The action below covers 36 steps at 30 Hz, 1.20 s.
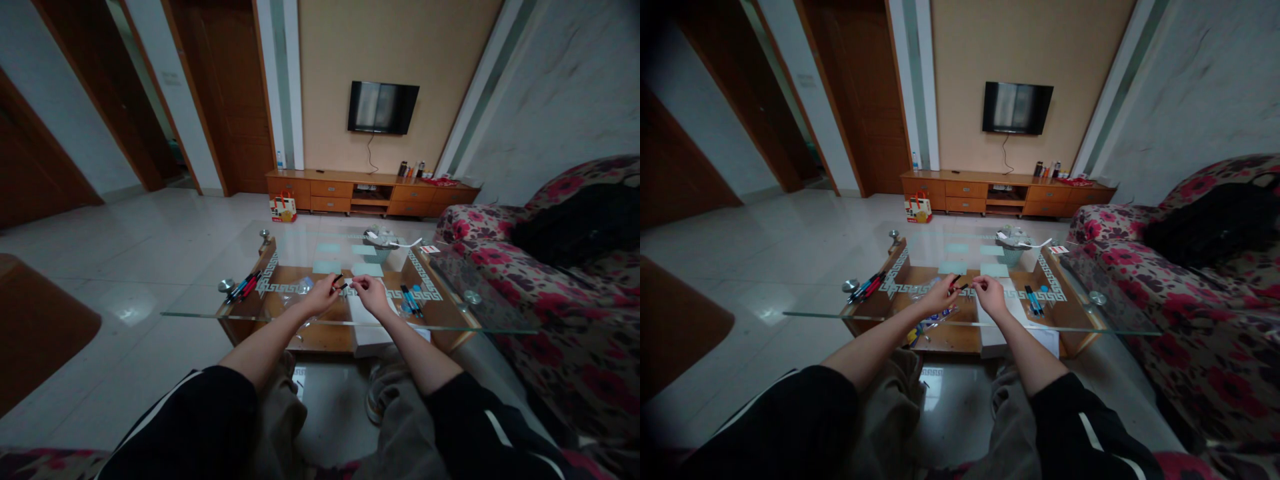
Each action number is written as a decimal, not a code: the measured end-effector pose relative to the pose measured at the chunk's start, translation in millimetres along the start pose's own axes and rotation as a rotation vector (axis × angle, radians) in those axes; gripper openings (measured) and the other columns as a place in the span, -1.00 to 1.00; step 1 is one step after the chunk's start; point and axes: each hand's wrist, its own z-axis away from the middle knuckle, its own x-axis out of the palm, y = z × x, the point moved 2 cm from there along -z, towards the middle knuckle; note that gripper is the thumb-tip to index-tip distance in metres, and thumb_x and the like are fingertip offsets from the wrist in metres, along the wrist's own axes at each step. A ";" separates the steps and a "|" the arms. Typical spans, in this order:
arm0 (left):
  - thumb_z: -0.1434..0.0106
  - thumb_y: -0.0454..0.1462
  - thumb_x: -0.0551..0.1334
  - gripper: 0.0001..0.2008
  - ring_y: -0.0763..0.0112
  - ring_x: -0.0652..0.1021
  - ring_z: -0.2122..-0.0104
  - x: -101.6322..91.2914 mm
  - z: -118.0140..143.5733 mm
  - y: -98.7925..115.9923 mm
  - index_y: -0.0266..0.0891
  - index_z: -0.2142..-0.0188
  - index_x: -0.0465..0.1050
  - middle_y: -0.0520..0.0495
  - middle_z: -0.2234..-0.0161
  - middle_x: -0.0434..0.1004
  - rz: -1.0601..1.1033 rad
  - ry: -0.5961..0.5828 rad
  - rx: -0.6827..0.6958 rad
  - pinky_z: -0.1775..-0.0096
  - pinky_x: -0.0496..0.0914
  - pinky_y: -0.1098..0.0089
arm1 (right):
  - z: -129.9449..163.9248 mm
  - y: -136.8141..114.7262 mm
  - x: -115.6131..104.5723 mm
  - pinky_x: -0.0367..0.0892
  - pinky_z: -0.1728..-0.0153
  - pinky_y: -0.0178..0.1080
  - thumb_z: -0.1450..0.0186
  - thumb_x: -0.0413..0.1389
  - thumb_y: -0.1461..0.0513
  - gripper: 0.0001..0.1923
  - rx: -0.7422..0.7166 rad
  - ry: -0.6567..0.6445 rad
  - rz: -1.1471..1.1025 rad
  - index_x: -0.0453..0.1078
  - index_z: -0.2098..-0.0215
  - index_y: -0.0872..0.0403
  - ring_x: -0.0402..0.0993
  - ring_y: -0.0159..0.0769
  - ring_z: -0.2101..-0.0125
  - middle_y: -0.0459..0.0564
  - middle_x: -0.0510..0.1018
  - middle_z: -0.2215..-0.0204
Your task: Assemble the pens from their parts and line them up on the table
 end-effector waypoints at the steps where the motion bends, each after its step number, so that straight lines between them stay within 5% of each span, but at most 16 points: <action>1: -0.30 -0.28 0.14 -0.90 0.37 0.52 0.41 -0.1 0.0 -0.1 -0.19 0.20 0.24 0.00 0.36 0.51 -0.001 0.002 0.001 0.39 0.23 0.44 | 0.6 -1.2 -0.3 0.41 0.31 -0.26 -0.26 0.10 0.18 -0.80 -0.011 -0.006 0.004 0.48 0.23 0.10 0.55 -0.29 0.39 0.01 0.63 0.36; 7: -0.33 -0.27 0.11 -0.93 0.34 0.52 0.36 1.5 0.0 -1.3 -0.18 0.19 0.24 -0.01 0.35 0.51 0.014 0.015 0.025 0.36 0.24 0.43 | 4.5 -8.6 2.2 0.39 0.30 -0.26 -0.25 0.14 0.15 -0.79 -0.097 -0.071 0.110 0.52 0.23 0.08 0.51 -0.32 0.41 0.00 0.63 0.28; 13: -0.33 -0.25 0.10 -0.94 0.37 0.46 0.45 4.5 -0.5 -2.6 -0.18 0.23 0.25 0.03 0.44 0.45 0.029 0.006 0.012 0.41 0.20 0.44 | 2.3 -4.2 3.3 0.32 0.38 -0.30 -0.20 0.19 0.12 -0.80 -0.072 -0.056 0.133 0.54 0.40 0.10 0.48 -0.30 0.45 -0.02 0.61 0.45; 23: -0.35 -0.24 0.07 -0.92 0.37 0.47 0.44 7.3 -0.4 -9.2 -0.19 0.21 0.26 0.01 0.42 0.47 0.025 -0.007 0.019 0.40 0.20 0.44 | 8.0 -15.9 0.5 0.25 0.40 -0.33 -0.24 0.10 0.15 -0.81 -0.166 -0.172 0.120 0.42 0.43 0.09 0.39 -0.35 0.48 -0.08 0.52 0.50; 36: -0.38 -0.24 0.03 -0.90 0.35 0.50 0.39 4.3 -2.2 -4.0 -0.19 0.21 0.26 -0.02 0.37 0.49 0.026 -0.011 0.018 0.37 0.25 0.43 | 5.8 -12.0 1.5 0.25 0.43 -0.33 -0.30 0.04 0.06 -0.75 -0.081 -0.138 0.066 0.35 0.37 0.06 0.39 -0.34 0.50 -0.12 0.47 0.54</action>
